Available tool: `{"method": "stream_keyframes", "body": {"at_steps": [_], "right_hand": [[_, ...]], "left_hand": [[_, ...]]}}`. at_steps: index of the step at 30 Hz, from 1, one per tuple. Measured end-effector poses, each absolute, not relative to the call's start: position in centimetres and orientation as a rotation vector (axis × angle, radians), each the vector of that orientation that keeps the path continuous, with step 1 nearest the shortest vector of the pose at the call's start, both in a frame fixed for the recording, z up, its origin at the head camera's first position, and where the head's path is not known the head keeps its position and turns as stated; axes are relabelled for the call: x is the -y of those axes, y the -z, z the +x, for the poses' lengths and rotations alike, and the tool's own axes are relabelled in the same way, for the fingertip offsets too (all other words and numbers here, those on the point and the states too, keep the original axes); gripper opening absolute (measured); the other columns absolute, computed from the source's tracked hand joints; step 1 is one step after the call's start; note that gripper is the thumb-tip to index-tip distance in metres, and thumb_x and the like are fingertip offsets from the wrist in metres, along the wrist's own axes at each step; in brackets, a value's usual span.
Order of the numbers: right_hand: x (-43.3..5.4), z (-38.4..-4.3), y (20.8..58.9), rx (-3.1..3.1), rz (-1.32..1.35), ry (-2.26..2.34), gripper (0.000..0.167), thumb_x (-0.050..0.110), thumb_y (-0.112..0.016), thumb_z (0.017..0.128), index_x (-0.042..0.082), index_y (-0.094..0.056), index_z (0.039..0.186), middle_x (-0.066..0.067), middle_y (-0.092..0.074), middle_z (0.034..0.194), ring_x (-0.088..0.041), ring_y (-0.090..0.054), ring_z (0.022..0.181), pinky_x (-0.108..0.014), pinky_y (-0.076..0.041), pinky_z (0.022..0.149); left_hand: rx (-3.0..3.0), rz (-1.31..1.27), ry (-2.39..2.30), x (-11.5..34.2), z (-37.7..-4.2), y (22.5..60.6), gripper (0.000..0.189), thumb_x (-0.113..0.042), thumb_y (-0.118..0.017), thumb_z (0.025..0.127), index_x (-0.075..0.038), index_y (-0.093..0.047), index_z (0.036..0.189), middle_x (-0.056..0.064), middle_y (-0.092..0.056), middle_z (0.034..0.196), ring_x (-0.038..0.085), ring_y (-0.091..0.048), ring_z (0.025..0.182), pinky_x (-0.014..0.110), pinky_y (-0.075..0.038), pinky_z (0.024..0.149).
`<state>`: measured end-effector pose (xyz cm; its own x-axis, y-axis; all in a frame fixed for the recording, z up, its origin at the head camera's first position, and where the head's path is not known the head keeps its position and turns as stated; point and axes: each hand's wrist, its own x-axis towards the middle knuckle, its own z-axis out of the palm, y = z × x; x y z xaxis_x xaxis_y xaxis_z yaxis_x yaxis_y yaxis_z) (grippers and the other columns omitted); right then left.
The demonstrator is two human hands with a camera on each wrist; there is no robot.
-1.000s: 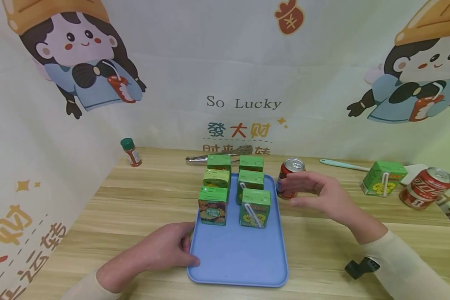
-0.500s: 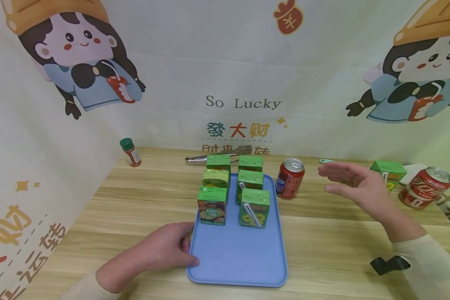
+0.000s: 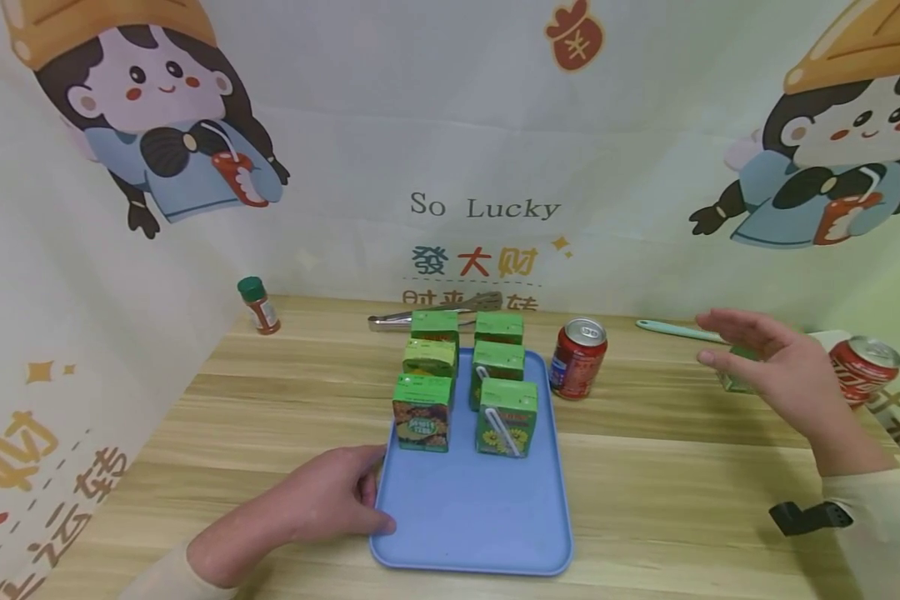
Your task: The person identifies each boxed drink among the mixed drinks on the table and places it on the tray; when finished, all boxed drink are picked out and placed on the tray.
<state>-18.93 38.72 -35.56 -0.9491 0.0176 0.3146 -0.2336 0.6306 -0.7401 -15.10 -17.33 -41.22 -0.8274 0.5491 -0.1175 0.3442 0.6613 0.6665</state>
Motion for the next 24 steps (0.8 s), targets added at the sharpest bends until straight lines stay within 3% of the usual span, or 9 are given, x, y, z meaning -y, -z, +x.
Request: {"method": "stream_keyframes", "body": {"at_steps": [4, 8, 11, 17, 24], "right_hand": [[-39.7, -19.1, 35.6, 2.579, 0.071, -1.121, 0.057, 0.033, -0.085, 0.102, 0.019, -0.067, 0.154, 0.029, -0.065, 0.138, 0.015, -0.051, 0.132, -0.014, -0.038, 0.096], [-40.3, -19.3, 35.8, 2.63, -0.009, -1.024, 0.066, 0.041, -0.083, 0.102, 0.014, -0.062, 0.158, -0.006, -0.06, 0.162, -0.026, -0.043, 0.158, -0.053, -0.041, 0.115], [-40.7, -19.5, 35.8, 2.665, -0.041, -0.951, 0.072, 0.043, -0.082, 0.103, 0.008, -0.056, 0.161, -0.03, -0.047, 0.167, -0.056, -0.035, 0.157, -0.08, -0.035, 0.11], [-41.6, -19.8, 35.9, 2.726, -0.103, -0.827, 0.082, 0.042, -0.08, 0.105, 0.004, -0.045, 0.168, -0.038, -0.036, 0.17, -0.067, -0.032, 0.152, -0.085, -0.034, 0.105], [-42.4, -20.1, 36.6, 2.754, -0.071, -0.783, 0.087, 0.04, -0.08, 0.105, -0.003, -0.038, 0.168, -0.032, -0.029, 0.176, -0.066, -0.031, 0.153, -0.085, -0.033, 0.108]], "left_hand": [[-2.561, 0.704, -0.945, 17.4, -15.0, 41.2, 0.054, -0.026, -0.098, 0.08, -0.007, -0.067, 0.119, -0.009, -0.063, 0.074, 0.01, -0.057, 0.063, 0.029, -0.046, 0.06], [-2.559, 0.701, -0.95, 17.4, -15.0, 41.2, 0.057, -0.026, -0.098, 0.08, -0.006, -0.067, 0.122, -0.009, -0.063, 0.074, 0.01, -0.058, 0.063, 0.029, -0.046, 0.06], [-2.562, 0.704, -0.947, 17.4, -15.0, 41.1, 0.054, -0.026, -0.098, 0.08, -0.007, -0.067, 0.119, -0.009, -0.063, 0.074, 0.01, -0.058, 0.063, 0.029, -0.047, 0.059], [-2.554, 0.696, -0.944, 17.4, -15.1, 41.0, 0.055, -0.026, -0.098, 0.081, -0.007, -0.066, 0.121, -0.009, -0.063, 0.073, 0.01, -0.058, 0.063, 0.028, -0.046, 0.059], [-2.548, 0.706, -0.951, 17.4, -15.1, 41.0, 0.059, -0.026, -0.098, 0.081, -0.004, -0.066, 0.125, -0.009, -0.063, 0.073, 0.01, -0.058, 0.063, 0.029, -0.046, 0.059]]}}
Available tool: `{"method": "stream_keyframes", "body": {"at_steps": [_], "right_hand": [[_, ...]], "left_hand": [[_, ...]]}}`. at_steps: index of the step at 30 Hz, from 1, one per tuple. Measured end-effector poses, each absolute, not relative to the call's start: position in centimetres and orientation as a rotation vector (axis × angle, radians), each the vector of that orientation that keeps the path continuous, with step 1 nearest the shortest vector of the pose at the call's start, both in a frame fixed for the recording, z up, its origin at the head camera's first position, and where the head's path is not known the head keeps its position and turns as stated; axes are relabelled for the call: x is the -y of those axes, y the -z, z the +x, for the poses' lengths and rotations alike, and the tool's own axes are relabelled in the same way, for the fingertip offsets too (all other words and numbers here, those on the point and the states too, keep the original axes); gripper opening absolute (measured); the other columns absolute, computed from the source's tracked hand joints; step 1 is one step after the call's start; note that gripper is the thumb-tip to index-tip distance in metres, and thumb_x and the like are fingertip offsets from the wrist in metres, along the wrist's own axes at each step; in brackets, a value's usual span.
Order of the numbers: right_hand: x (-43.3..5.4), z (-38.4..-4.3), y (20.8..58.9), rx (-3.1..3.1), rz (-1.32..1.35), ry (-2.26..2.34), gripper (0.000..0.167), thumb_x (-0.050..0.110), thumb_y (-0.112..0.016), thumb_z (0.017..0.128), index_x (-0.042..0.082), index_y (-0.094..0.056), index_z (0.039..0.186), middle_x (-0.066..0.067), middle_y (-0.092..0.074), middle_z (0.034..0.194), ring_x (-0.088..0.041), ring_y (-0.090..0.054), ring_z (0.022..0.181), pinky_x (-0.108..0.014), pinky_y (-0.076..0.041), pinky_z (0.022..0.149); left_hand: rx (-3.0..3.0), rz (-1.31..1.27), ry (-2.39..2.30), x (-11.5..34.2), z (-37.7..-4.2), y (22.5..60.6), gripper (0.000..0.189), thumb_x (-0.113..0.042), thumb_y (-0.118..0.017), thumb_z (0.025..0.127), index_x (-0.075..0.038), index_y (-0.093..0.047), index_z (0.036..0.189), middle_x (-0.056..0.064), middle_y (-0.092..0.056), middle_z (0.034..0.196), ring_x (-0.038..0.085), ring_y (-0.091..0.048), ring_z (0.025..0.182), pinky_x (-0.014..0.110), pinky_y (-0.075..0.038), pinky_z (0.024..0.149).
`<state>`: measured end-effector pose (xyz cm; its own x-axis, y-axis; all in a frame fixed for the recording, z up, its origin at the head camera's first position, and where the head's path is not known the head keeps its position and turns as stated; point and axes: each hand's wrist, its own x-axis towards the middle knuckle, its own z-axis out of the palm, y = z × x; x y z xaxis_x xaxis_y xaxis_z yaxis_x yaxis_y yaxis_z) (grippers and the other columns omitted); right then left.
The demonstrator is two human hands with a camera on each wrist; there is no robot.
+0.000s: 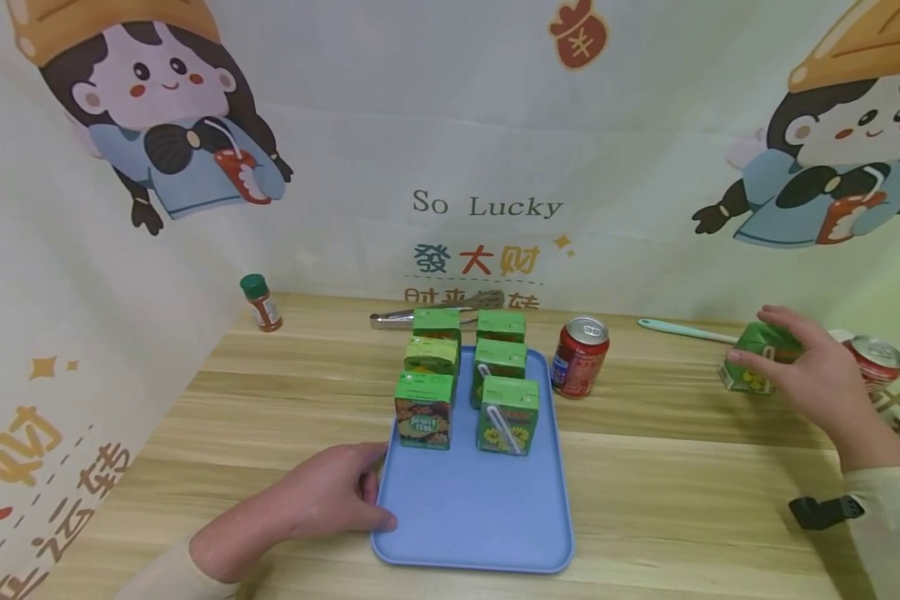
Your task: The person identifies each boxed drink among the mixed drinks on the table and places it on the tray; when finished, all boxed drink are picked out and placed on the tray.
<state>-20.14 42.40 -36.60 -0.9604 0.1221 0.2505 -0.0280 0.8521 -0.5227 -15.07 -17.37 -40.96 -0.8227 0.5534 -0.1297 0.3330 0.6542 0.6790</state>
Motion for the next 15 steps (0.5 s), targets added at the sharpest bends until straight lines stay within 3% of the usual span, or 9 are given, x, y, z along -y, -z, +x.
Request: {"method": "stream_keyframes", "body": {"at_steps": [8, 15], "right_hand": [[-43.4, -20.8, 37.6, 2.754, -0.01, -0.753, 0.088, 0.036, -0.081, 0.104, -0.011, -0.037, 0.164, -0.038, -0.025, 0.174, -0.065, -0.022, 0.158, -0.085, -0.025, 0.117], [-43.4, -20.8, 37.8, 2.761, -0.059, -0.793, 0.089, 0.039, -0.076, 0.107, -0.012, -0.033, 0.166, -0.039, -0.02, 0.175, -0.068, -0.022, 0.156, -0.086, -0.028, 0.113]], "left_hand": [[-2.551, 0.711, -0.951, 17.4, -15.1, 40.9, 0.059, -0.026, -0.098, 0.081, -0.004, -0.065, 0.125, -0.009, -0.063, 0.073, 0.009, -0.057, 0.063, 0.029, -0.046, 0.06], [-2.547, 0.7, -0.955, 17.4, -15.0, 40.9, 0.067, -0.026, -0.098, 0.081, 0.0, -0.064, 0.132, -0.008, -0.063, 0.073, 0.01, -0.058, 0.063, 0.029, -0.046, 0.06]]}}
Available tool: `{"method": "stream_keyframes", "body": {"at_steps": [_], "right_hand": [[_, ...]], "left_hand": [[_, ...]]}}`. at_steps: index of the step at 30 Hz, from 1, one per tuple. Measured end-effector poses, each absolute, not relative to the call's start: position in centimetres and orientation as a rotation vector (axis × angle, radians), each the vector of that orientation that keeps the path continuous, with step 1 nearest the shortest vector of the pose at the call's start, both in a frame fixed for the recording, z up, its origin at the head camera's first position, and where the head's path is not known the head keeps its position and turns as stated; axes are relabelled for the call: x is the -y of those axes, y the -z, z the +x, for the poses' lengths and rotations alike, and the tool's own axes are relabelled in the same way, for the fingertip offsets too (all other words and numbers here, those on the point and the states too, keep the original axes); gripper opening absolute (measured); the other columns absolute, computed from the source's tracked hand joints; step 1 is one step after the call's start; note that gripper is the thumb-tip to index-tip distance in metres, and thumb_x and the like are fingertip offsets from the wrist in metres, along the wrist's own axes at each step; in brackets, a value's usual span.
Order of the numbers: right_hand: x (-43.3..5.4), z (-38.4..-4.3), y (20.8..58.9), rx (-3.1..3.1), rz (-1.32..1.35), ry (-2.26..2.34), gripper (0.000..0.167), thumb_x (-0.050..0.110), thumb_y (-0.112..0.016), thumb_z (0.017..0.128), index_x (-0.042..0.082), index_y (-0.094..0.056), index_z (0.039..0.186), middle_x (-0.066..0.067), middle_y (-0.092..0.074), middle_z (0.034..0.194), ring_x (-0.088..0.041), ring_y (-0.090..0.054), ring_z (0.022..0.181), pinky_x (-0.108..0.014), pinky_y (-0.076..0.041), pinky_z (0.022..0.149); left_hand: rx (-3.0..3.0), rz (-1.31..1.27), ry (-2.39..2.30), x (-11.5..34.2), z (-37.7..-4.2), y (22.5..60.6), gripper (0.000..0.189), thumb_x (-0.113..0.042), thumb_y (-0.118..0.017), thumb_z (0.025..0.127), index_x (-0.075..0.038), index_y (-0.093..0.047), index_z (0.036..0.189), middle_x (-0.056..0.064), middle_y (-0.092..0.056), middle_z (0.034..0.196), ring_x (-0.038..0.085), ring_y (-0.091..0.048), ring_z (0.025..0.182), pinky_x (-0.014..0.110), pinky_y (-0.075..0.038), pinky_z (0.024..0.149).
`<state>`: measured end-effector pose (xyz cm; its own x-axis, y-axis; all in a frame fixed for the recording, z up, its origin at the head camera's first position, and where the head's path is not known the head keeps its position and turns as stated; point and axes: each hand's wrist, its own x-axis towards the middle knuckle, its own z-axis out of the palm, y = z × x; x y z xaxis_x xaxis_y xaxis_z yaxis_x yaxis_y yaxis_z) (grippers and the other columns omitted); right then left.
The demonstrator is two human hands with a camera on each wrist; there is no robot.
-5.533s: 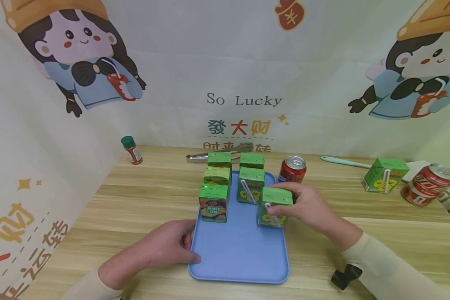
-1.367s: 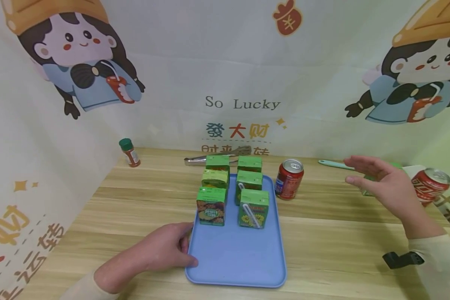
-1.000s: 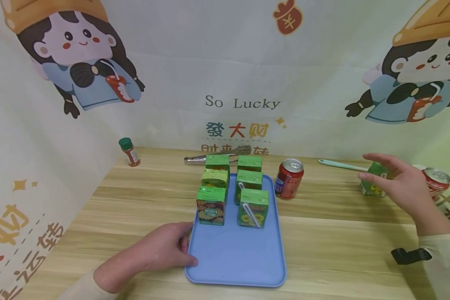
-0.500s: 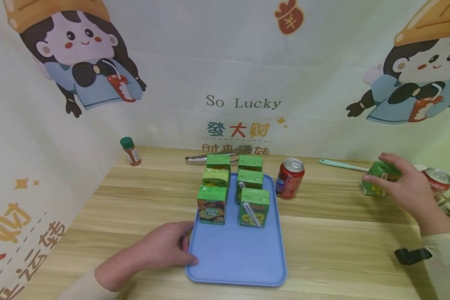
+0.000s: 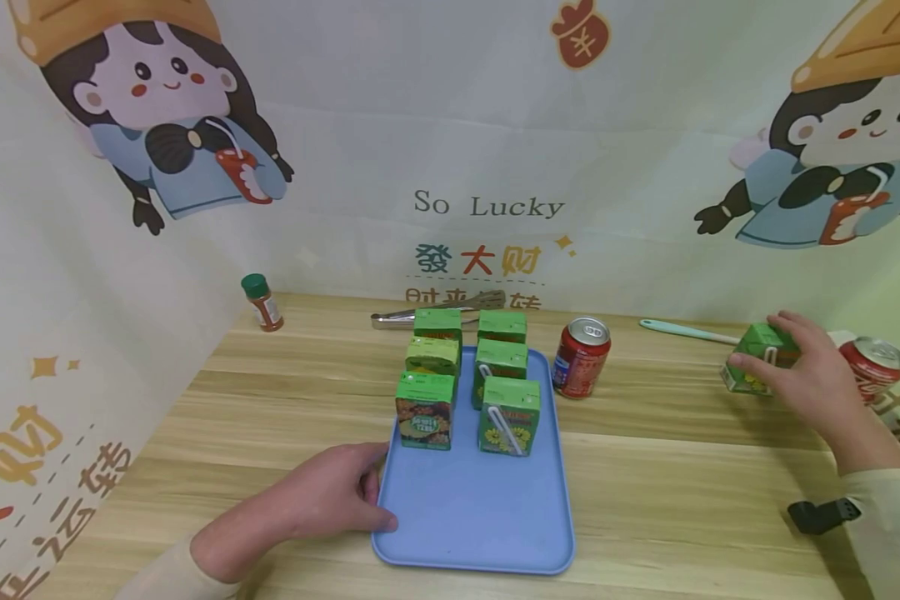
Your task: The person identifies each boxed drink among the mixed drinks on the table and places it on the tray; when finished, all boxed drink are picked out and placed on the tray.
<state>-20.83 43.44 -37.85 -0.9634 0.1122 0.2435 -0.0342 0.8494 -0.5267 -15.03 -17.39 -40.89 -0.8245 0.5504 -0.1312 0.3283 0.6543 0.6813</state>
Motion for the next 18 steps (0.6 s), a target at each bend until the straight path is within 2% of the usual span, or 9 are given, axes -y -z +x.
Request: {"method": "stream_keyframes", "body": {"at_steps": [10, 18], "right_hand": [[-43.59, -21.02, 38.13, 2.725, -0.074, -0.785, 0.075, 0.035, -0.062, 0.115, -0.012, -0.033, 0.165, -0.04, -0.028, 0.171, -0.07, -0.035, 0.146, -0.084, -0.034, 0.109], [-43.44, -20.75, 38.21, 2.714, -0.115, -0.782, 0.075, 0.036, -0.064, 0.114, -0.012, -0.036, 0.164, -0.045, -0.037, 0.161, -0.065, -0.044, 0.134, -0.079, -0.04, 0.1]], "left_hand": [[-2.55, 0.711, -0.952, 17.4, -15.03, 40.84, 0.059, -0.025, -0.098, 0.08, -0.004, -0.066, 0.125, -0.009, -0.063, 0.073, 0.009, -0.057, 0.063, 0.029, -0.046, 0.06], [-2.545, 0.711, -0.952, 17.33, -15.06, 40.75, 0.057, -0.025, -0.097, 0.081, -0.004, -0.066, 0.123, -0.009, -0.063, 0.073, 0.009, -0.057, 0.063, 0.028, -0.046, 0.06]]}}
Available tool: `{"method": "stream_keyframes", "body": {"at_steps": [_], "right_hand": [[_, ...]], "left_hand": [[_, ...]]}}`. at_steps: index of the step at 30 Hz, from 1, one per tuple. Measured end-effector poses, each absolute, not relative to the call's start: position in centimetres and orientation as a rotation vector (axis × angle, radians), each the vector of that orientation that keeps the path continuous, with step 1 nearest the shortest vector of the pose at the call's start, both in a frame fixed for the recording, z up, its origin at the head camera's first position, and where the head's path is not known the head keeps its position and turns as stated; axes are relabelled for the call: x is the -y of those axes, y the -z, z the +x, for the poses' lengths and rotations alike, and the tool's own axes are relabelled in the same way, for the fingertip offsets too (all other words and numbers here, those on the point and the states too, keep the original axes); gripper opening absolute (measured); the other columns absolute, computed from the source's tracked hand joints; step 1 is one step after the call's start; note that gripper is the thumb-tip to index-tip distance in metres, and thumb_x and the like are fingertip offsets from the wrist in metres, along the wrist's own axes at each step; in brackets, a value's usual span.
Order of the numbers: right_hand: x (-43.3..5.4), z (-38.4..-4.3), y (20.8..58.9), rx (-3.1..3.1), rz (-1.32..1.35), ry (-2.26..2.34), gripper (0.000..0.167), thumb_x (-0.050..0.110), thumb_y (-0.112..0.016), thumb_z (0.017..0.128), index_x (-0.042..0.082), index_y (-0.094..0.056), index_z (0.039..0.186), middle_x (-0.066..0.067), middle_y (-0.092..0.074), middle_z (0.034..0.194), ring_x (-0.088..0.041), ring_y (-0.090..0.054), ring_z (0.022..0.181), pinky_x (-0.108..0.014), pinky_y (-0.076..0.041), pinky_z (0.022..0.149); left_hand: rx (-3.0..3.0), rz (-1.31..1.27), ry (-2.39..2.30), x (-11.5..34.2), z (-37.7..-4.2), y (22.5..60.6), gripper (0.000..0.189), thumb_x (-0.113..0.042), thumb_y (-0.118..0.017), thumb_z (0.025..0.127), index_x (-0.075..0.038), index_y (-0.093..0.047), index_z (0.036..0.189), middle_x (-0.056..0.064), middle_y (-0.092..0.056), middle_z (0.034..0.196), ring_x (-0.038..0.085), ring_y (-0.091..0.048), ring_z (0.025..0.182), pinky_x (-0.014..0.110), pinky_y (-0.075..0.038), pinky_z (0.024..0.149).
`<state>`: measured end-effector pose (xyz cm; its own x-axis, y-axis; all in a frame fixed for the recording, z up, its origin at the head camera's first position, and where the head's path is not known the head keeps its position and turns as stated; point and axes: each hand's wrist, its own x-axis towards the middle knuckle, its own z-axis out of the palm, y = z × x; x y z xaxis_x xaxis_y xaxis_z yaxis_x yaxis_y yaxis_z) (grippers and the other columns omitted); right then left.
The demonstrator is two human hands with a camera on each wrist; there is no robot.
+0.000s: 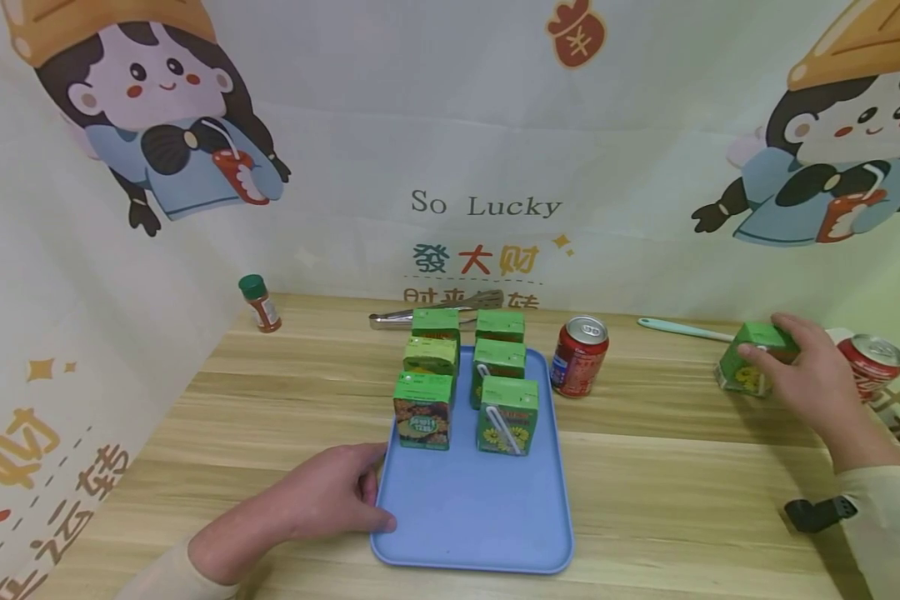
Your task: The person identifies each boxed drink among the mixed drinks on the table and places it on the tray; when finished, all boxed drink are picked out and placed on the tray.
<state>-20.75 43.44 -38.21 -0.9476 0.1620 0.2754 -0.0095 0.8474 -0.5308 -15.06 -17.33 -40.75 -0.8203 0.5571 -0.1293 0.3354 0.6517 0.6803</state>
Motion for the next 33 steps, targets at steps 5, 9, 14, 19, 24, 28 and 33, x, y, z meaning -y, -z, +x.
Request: {"method": "stream_keyframes", "body": {"at_steps": [5, 9, 14, 19, 24, 28, 33], "right_hand": [[-43.3, -20.71, 38.22, 2.705, -0.102, -0.791, 0.074, 0.034, -0.067, 0.113, -0.014, -0.038, 0.162, -0.047, -0.04, 0.156, -0.063, -0.045, 0.131, -0.074, -0.042, 0.095], [-43.29, -20.7, 38.2, 2.702, -0.11, -0.811, 0.074, 0.034, -0.069, 0.112, -0.012, -0.04, 0.162, -0.045, -0.041, 0.154, -0.06, -0.047, 0.128, -0.063, -0.044, 0.089], [-43.37, -20.67, 38.11, 2.71, -0.182, -0.88, 0.08, 0.039, -0.069, 0.112, -0.008, -0.036, 0.167, -0.045, -0.041, 0.155, -0.058, -0.048, 0.127, -0.048, -0.043, 0.084], [-43.45, -20.57, 37.98, 2.728, -0.273, -0.988, 0.088, 0.047, -0.066, 0.111, -0.003, -0.026, 0.173, -0.046, -0.039, 0.16, -0.06, -0.048, 0.131, -0.059, -0.048, 0.089], [-43.55, -20.48, 37.96, 2.734, -0.31, -1.065, 0.093, 0.053, -0.064, 0.11, 0.0, -0.022, 0.174, -0.045, -0.036, 0.163, -0.061, -0.045, 0.136, -0.063, -0.047, 0.093], [-43.82, -20.55, 38.03, 2.732, -0.314, -1.102, 0.095, 0.055, -0.066, 0.109, 0.001, -0.023, 0.175, -0.043, -0.038, 0.163, -0.058, -0.045, 0.137, -0.042, -0.044, 0.086], [-44.23, -20.69, 38.15, 2.736, -0.333, -1.157, 0.098, 0.057, -0.067, 0.107, 0.002, -0.024, 0.175, -0.042, -0.04, 0.161, -0.055, -0.046, 0.136, -0.034, -0.039, 0.082]], "left_hand": [[-2.539, 0.702, -0.953, 17.34, -15.07, 40.76, 0.056, -0.026, -0.097, 0.081, -0.004, -0.066, 0.122, -0.008, -0.063, 0.073, 0.01, -0.057, 0.064, 0.029, -0.045, 0.06], [-2.535, 0.701, -0.956, 17.36, -15.07, 40.78, 0.056, -0.026, -0.097, 0.081, -0.004, -0.066, 0.123, -0.008, -0.063, 0.074, 0.01, -0.057, 0.064, 0.029, -0.046, 0.06], [-2.537, 0.701, -0.955, 17.37, -15.08, 40.81, 0.055, -0.026, -0.098, 0.081, -0.005, -0.066, 0.121, -0.008, -0.063, 0.073, 0.01, -0.057, 0.064, 0.029, -0.046, 0.06], [-2.545, 0.702, -0.952, 17.36, -15.05, 40.79, 0.057, -0.025, -0.098, 0.081, -0.004, -0.066, 0.124, -0.008, -0.063, 0.073, 0.01, -0.057, 0.063, 0.029, -0.045, 0.059], [-2.55, 0.705, -0.951, 17.33, -15.05, 40.79, 0.056, -0.025, -0.098, 0.08, -0.005, -0.066, 0.122, -0.009, -0.063, 0.073, 0.01, -0.057, 0.063, 0.029, -0.045, 0.059], [-2.55, 0.707, -0.953, 17.33, -15.07, 40.86, 0.054, -0.025, -0.098, 0.08, -0.007, -0.066, 0.121, -0.009, -0.063, 0.073, 0.009, -0.057, 0.063, 0.029, -0.045, 0.059], [-2.552, 0.71, -0.953, 17.33, -15.09, 40.9, 0.052, -0.025, -0.098, 0.08, -0.008, -0.066, 0.118, -0.009, -0.062, 0.072, 0.009, -0.057, 0.063, 0.028, -0.045, 0.059]]}}
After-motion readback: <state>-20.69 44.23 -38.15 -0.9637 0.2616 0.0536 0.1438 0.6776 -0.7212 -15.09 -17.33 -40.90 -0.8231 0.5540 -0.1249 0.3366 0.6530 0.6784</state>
